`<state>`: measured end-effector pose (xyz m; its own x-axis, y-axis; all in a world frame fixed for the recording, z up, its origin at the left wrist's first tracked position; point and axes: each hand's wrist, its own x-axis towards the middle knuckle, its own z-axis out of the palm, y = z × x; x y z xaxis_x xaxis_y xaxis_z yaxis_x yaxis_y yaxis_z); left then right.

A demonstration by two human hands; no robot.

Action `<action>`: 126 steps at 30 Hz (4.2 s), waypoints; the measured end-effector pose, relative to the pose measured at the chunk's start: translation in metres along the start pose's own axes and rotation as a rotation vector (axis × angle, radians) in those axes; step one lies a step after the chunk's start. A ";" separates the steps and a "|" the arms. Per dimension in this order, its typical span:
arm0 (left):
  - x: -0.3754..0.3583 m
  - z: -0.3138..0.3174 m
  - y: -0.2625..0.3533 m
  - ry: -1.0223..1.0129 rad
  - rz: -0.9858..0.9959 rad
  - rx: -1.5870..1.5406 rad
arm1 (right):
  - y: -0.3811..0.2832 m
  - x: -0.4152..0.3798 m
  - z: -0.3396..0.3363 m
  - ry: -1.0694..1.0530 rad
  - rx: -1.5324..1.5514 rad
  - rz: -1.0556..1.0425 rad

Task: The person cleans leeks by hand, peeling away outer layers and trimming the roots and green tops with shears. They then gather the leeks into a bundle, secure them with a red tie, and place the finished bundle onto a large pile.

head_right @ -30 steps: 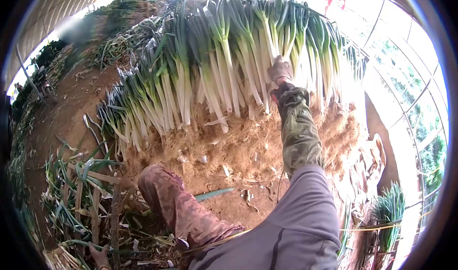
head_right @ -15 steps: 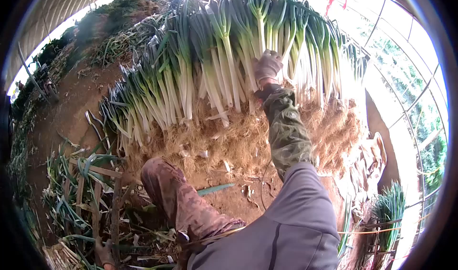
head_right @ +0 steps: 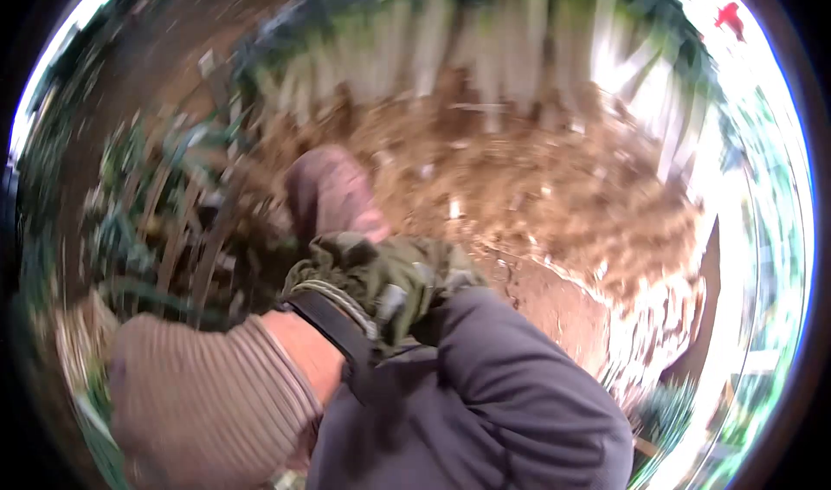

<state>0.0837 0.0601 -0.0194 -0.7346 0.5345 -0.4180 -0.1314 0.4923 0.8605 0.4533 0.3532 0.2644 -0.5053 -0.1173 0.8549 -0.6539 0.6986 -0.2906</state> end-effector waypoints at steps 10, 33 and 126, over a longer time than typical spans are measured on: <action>-0.121 -0.021 -0.025 0.273 -0.018 -0.083 | -0.011 0.025 0.140 -0.294 0.488 -0.298; -0.190 -0.103 -0.062 0.888 -0.018 0.647 | 0.231 -0.062 0.510 -0.791 0.095 1.004; 0.055 -0.208 -0.030 0.799 -0.054 1.027 | 0.349 -0.136 0.322 -0.376 -0.876 1.188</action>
<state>-0.0914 -0.0685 -0.0073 -0.9817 0.1185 0.1494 0.1321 0.9876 0.0851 0.1125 0.3855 -0.0919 -0.6796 0.7234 0.1216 0.6828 0.6844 -0.2555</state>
